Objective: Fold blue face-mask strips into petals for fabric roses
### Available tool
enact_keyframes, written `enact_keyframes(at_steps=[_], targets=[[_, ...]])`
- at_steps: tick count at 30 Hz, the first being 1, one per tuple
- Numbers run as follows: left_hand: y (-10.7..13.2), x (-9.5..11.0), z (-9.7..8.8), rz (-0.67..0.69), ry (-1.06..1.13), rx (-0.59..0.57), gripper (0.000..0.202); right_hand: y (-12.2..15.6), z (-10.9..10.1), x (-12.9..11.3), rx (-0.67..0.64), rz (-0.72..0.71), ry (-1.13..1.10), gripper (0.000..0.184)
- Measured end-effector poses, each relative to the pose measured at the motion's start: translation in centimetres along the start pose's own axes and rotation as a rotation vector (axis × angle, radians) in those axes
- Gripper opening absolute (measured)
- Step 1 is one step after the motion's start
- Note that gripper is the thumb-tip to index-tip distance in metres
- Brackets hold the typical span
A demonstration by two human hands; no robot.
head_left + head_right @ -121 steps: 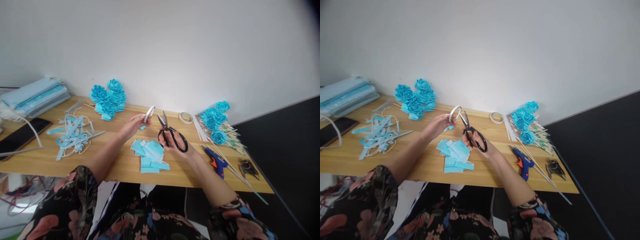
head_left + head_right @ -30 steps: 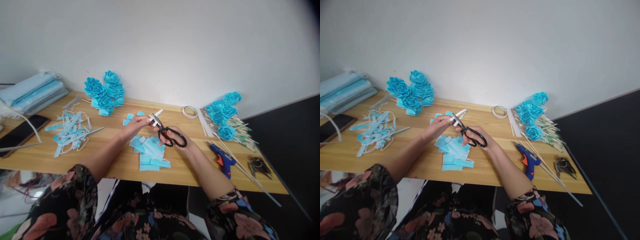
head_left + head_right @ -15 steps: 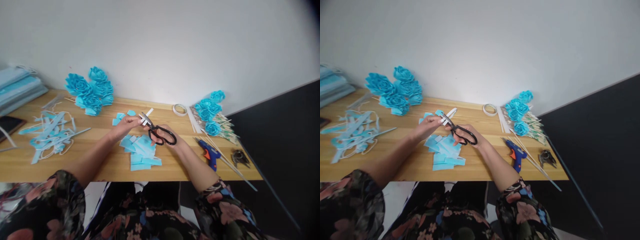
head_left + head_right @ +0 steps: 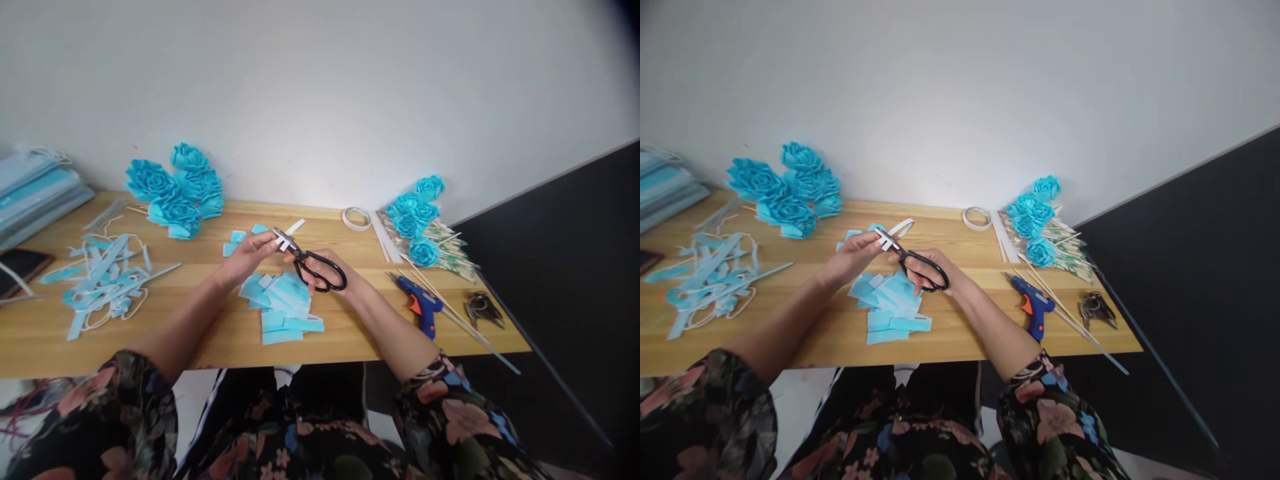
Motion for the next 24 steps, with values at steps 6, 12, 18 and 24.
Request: enact_keyframes(at_steps=[6,12,18,24], targets=[[-0.3,0.1,-1.1,-0.058,0.03,0.128,0.038,0.2,0.6,1.2,-0.087,0.073,0.029,0.064],[0.0,1.0,-1.4,-0.117,0.199,0.209,0.03,0.1,1.4,1.2,-0.114,0.132,0.005,0.07],[-0.1,0.8,-1.4,-0.09,0.208,0.183,0.032,0.2,0.3,0.1,-0.088,0.049,0.09,0.072],[-0.3,0.7,-0.8,-0.06,0.264,0.127,0.036,0.1,-0.4,0.4,-0.063,0.006,0.054,0.066]])
Point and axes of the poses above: each hand's wrist, its own y-axis away from the middle knuckle, its own z-axis out of the palm, x = y × z, the point moved 8 cm from there along -y, towards the middle knuckle, and after that the axes turned 5 degrees about -z, right-handed, at the moved point
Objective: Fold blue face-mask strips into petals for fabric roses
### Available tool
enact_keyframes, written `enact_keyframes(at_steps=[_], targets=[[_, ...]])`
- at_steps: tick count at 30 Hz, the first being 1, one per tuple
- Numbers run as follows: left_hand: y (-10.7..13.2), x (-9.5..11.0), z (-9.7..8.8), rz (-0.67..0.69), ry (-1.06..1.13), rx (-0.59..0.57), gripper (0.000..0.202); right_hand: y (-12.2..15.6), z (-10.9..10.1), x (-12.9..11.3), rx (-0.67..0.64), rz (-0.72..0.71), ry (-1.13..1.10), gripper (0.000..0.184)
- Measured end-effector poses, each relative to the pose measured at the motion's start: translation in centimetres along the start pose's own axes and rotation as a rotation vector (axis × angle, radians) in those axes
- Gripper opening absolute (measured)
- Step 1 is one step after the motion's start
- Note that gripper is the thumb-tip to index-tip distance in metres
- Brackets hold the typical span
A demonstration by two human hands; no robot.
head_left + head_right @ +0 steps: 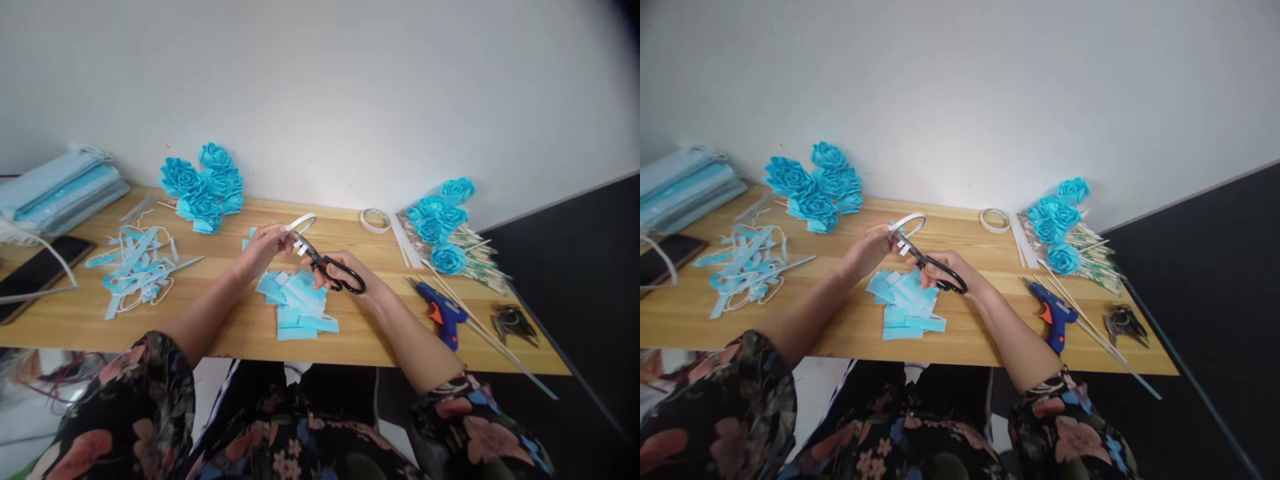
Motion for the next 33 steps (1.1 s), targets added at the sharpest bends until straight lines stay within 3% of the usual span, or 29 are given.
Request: enact_keyframes(at_steps=[15,33], targets=[[0.2,-0.2,0.7,-0.02,0.011,-0.016,0.042,-0.1,-0.2,0.0,0.011,-0.008,-0.069,0.058],[0.4,-0.5,1.5,-0.012,-0.083,-0.174,0.043,-0.1,0.7,-0.9,-0.046,-0.071,-0.045,0.057]])
Point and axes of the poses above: each hand's wrist, its own y-axis away from the middle knuckle, its own z-axis out of the palm, x = y × z, the point moved 8 cm from there along -y, towards the middle knuckle, and after that the axes turned 5 degrees about -z, right-handed, at the moved point
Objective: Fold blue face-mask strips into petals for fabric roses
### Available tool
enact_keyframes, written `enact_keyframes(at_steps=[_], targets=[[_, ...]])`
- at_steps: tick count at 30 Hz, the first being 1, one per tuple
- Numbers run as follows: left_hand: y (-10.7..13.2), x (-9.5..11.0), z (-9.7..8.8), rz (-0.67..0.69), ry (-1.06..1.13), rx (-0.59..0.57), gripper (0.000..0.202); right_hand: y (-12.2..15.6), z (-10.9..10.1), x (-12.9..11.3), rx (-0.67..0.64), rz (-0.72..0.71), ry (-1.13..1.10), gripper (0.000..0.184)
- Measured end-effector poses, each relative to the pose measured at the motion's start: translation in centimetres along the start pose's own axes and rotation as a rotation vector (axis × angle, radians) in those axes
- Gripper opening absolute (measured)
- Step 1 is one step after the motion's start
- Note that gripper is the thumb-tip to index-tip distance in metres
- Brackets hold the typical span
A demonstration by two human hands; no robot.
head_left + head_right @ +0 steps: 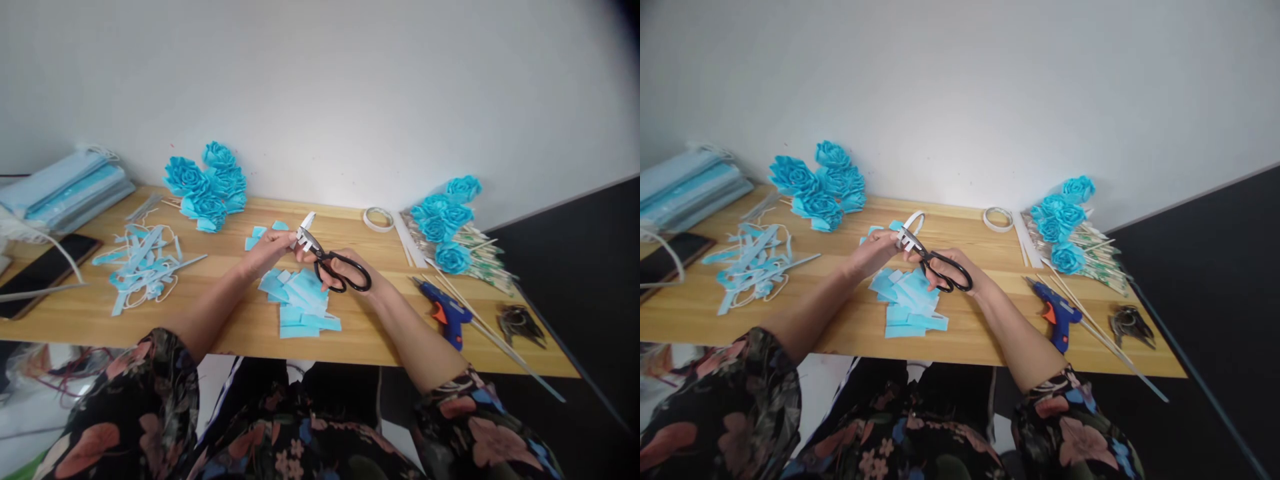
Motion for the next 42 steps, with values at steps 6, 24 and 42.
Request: enact_keyframes(at_steps=[6,24,42], targets=[[0.1,-0.1,0.1,-0.008,0.016,-0.027,0.043,0.1,-0.1,0.2,-0.005,-0.008,0.005,0.057],[0.1,0.1,-0.4,-0.043,0.001,0.004,0.034,0.1,-1.0,1.2,0.103,0.023,0.012,0.058],[0.0,0.6,-1.6,-0.013,0.063,0.207,0.037,0.3,-0.2,-0.7,-0.007,0.019,0.074,0.063]])
Point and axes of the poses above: each hand's wrist, its own y-axis away from the middle knuckle, its own z-axis out of the palm, x = y × z, the point moved 8 cm from there along -y, towards the middle knuckle, and after that the axes turned 5 degrees about -z, right-handed, at the moved point
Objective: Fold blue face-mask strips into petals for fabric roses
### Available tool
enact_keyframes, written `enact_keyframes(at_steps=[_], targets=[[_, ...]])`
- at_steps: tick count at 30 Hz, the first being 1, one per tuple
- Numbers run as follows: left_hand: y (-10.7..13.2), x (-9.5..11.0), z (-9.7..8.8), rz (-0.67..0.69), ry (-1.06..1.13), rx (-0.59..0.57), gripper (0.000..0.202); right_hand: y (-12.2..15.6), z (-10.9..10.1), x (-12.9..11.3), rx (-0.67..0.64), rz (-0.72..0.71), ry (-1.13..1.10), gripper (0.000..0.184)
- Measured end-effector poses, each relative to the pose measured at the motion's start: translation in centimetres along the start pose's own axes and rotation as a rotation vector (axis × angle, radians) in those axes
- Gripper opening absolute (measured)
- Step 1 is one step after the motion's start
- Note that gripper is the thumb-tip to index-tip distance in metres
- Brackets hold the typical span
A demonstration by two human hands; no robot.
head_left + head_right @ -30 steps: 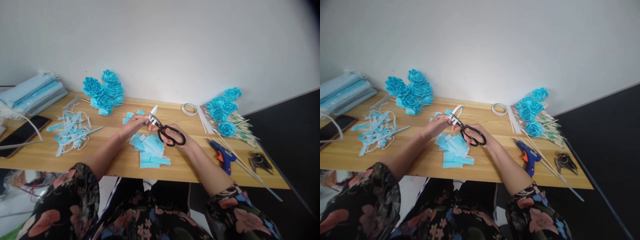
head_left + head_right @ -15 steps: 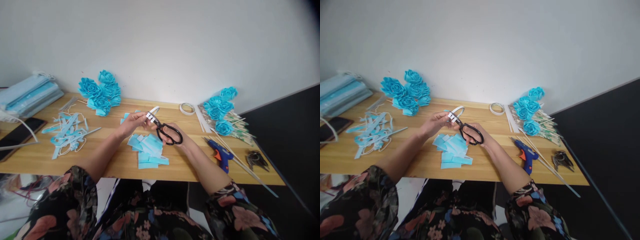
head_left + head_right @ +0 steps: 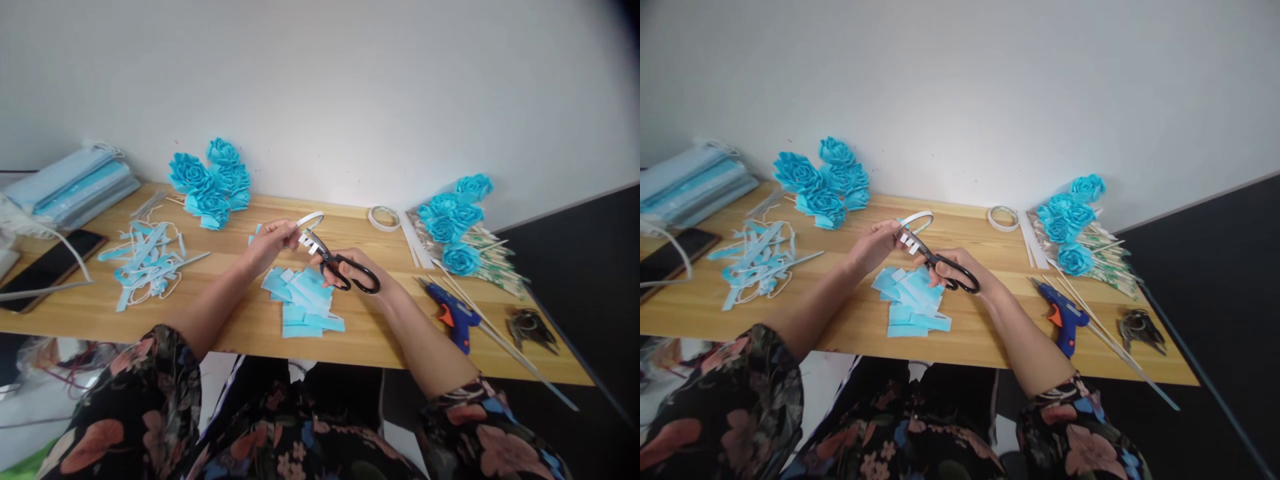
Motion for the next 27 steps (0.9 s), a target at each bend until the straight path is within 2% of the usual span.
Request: enact_keyframes(at_steps=[6,17,27], targets=[[0.0,-0.2,0.3,-0.01,0.015,-0.049,0.042,0.0,0.0,0.3,0.01,0.011,-0.088,0.061],[0.0,-0.9,1.0,-0.026,0.055,-0.141,0.045,0.0,-0.4,1.5,0.003,0.025,-0.08,0.063],[0.0,-1.0,0.8,-0.023,0.028,-0.132,0.044,-0.1,-0.2,2.1,0.004,0.022,-0.112,0.063]])
Point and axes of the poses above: each hand's wrist, its own y-axis away from the middle knuckle, its own z-axis out of the palm, x = y × z, the point moved 8 cm from there along -y, towards the middle knuckle, and after that the axes turned 5 degrees about -z, right-handed, at the moved point
